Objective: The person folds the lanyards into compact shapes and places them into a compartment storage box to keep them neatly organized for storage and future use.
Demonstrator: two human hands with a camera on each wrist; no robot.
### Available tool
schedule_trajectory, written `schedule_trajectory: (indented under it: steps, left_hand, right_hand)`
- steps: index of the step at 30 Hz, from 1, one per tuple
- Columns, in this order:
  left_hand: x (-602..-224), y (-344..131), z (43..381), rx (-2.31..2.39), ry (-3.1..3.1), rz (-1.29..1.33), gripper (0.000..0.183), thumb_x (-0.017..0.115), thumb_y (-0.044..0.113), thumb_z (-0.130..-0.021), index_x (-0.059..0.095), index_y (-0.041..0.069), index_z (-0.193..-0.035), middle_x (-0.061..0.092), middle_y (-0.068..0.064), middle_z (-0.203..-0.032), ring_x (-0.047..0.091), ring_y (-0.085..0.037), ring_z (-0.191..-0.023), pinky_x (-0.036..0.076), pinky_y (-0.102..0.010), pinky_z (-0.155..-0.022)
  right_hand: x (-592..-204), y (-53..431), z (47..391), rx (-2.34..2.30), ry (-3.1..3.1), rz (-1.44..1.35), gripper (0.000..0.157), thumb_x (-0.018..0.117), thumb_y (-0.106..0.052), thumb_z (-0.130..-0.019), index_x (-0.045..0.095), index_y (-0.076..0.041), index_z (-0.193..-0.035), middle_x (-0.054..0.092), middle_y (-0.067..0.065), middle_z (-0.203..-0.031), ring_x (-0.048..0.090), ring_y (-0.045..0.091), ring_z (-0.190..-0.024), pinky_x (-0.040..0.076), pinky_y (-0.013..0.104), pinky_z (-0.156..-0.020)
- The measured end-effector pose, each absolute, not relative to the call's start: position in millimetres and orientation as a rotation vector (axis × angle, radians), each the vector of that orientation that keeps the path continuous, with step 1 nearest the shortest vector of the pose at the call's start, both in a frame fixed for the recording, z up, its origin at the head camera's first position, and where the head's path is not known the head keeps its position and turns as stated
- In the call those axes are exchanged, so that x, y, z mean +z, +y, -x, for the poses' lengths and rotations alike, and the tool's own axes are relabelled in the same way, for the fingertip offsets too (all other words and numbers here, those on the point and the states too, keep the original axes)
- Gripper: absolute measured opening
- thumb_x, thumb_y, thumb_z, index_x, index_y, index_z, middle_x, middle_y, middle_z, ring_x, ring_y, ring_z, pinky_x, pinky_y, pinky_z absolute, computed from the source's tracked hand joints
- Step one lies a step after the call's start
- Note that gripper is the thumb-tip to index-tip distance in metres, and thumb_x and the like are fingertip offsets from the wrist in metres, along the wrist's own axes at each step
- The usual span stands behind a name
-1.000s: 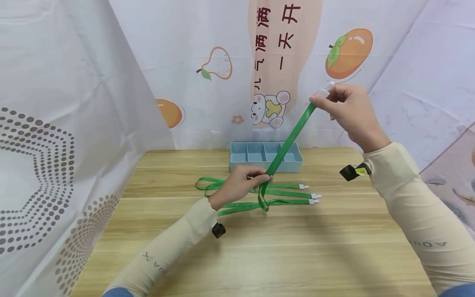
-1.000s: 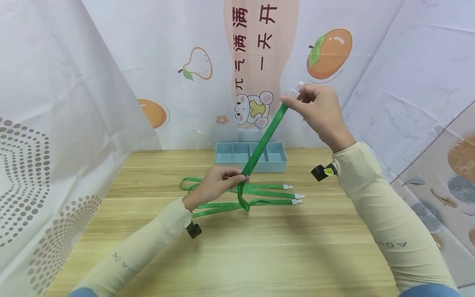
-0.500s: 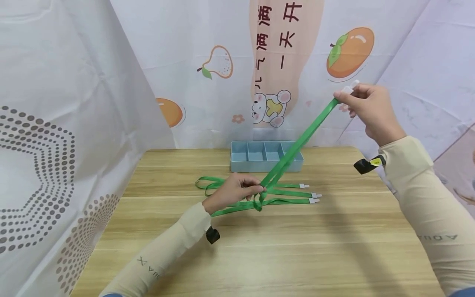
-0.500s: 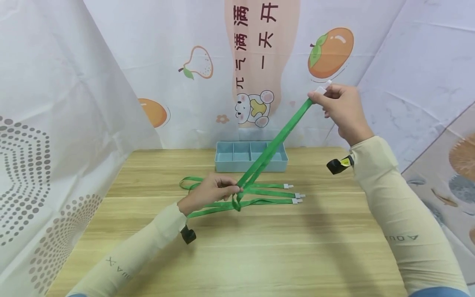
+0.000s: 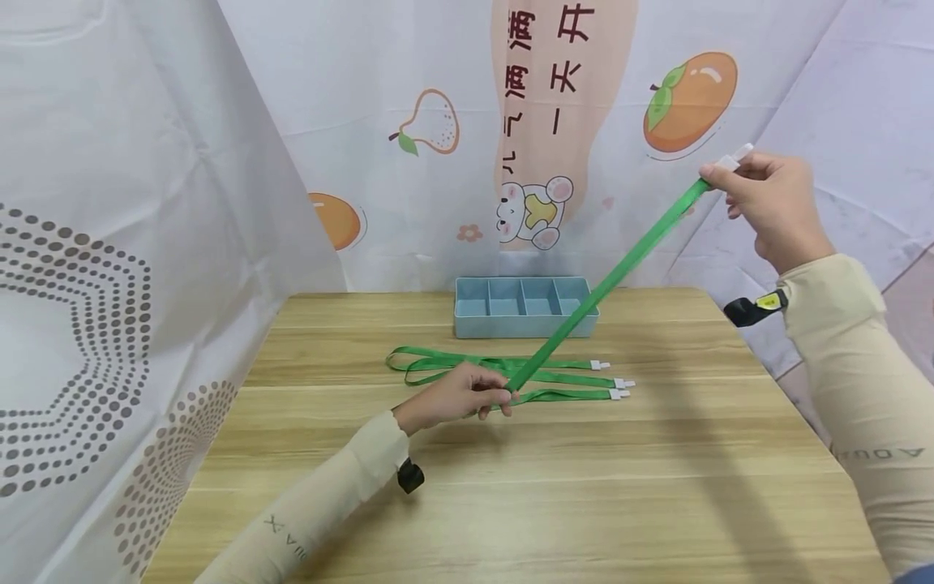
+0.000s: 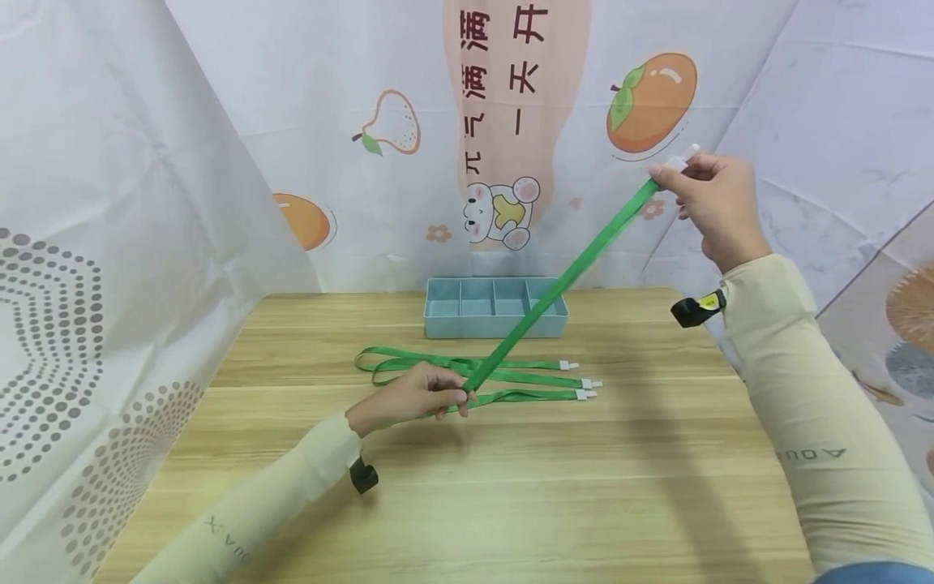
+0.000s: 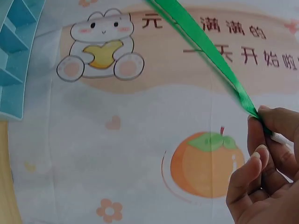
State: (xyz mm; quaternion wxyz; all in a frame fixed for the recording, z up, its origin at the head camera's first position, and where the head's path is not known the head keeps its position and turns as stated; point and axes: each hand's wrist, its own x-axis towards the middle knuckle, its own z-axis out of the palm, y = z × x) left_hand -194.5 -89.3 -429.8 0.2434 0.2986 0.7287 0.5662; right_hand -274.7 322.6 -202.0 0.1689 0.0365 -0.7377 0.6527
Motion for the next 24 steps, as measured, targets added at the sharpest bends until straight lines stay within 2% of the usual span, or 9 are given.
schedule_trajectory:
  steps: [3, 7, 9, 14, 15, 19, 21, 24]
  left_hand:
    - [-434, -94, 195, 1.652, 1.994, -0.712, 0.022, 0.062, 0.028, -0.105, 0.074, 0.013, -0.115, 0.074, -0.009, -0.103, 0.05, -0.034, -0.067, 0.035, -0.03, -0.052]
    - [-431, -102, 195, 1.779, 2.066, -0.613, 0.028, 0.066, 0.032, -0.103, 0.077, 0.008, -0.111, 0.068, -0.006, -0.109, 0.043, -0.019, -0.061, 0.038, -0.03, -0.055]
    - [-429, -105, 195, 1.83, 2.086, -0.612, 0.027, 0.068, 0.032, -0.102, 0.078, 0.008, -0.107, 0.064, -0.012, -0.101, 0.04, -0.018, -0.057, 0.039, -0.03, -0.055]
    - [-430, -111, 194, 1.905, 2.11, -0.616, 0.024, 0.074, 0.029, -0.097, 0.077, 0.006, -0.104, 0.057, -0.011, -0.072, 0.04, -0.017, -0.054, 0.037, -0.032, -0.054]
    - [-430, -112, 193, 1.908, 2.114, -0.59, 0.025, 0.076, 0.029, -0.096, 0.077, 0.006, -0.106, 0.06, -0.006, -0.072, 0.04, -0.017, -0.055, 0.038, -0.031, -0.054]
    - [-437, -113, 191, 1.853, 2.14, -0.478, 0.033, 0.079, 0.025, -0.094, 0.071, 0.008, -0.12, 0.074, -0.004, -0.092, 0.047, -0.022, -0.06, 0.041, -0.035, -0.057]
    - [-442, -114, 190, 1.737, 2.189, -0.485, 0.032, 0.078, 0.024, -0.095, 0.07, 0.011, -0.123, 0.075, -0.003, -0.099, 0.055, -0.027, -0.068, 0.047, -0.039, -0.06]
    - [-449, -113, 191, 1.492, 2.313, -0.605, 0.027, 0.077, 0.026, -0.095, 0.072, 0.016, -0.12, 0.073, 0.0, -0.103, 0.063, -0.025, -0.08, 0.053, -0.041, -0.068]
  right_hand:
    - [-206, 337, 275, 1.823, -2.145, -0.039, 0.014, 0.087, -0.017, -0.085, 0.077, -0.007, -0.087, 0.068, -0.006, -0.084, 0.05, 0.01, -0.064, 0.046, 0.018, -0.049]
    - [-215, 355, 273, 1.764, -2.246, 0.062, 0.014, 0.085, -0.024, -0.087, 0.079, -0.011, -0.088, 0.065, -0.008, -0.093, 0.05, 0.01, -0.069, 0.047, 0.018, -0.052]
    - [-220, 363, 271, 1.756, -2.288, 0.116, 0.016, 0.085, -0.028, -0.087, 0.08, -0.013, -0.089, 0.062, -0.008, -0.099, 0.05, 0.01, -0.071, 0.048, 0.019, -0.054]
    - [-229, 369, 269, 1.902, -2.252, 0.134, 0.021, 0.087, -0.027, -0.084, 0.08, -0.011, -0.094, 0.059, -0.005, -0.106, 0.051, 0.011, -0.077, 0.05, 0.02, -0.057]
    - [-230, 367, 270, 1.95, -2.219, 0.102, 0.02, 0.087, -0.025, -0.085, 0.08, -0.009, -0.094, 0.06, -0.004, -0.105, 0.051, 0.011, -0.077, 0.05, 0.02, -0.057]
    - [-222, 348, 268, 2.101, -2.09, -0.066, 0.017, 0.086, -0.014, -0.085, 0.076, -0.003, -0.094, 0.062, -0.001, -0.097, 0.052, 0.011, -0.07, 0.048, 0.021, -0.053]
    - [-212, 332, 265, 2.145, -2.048, -0.153, 0.018, 0.086, -0.01, -0.085, 0.072, 0.0, -0.091, 0.061, 0.001, -0.091, 0.051, 0.012, -0.066, 0.047, 0.022, -0.051]
    - [-194, 306, 258, 2.131, -2.051, -0.26, 0.021, 0.087, -0.007, -0.084, 0.068, 0.002, -0.088, 0.066, 0.002, -0.085, 0.051, 0.013, -0.06, 0.047, 0.022, -0.051]
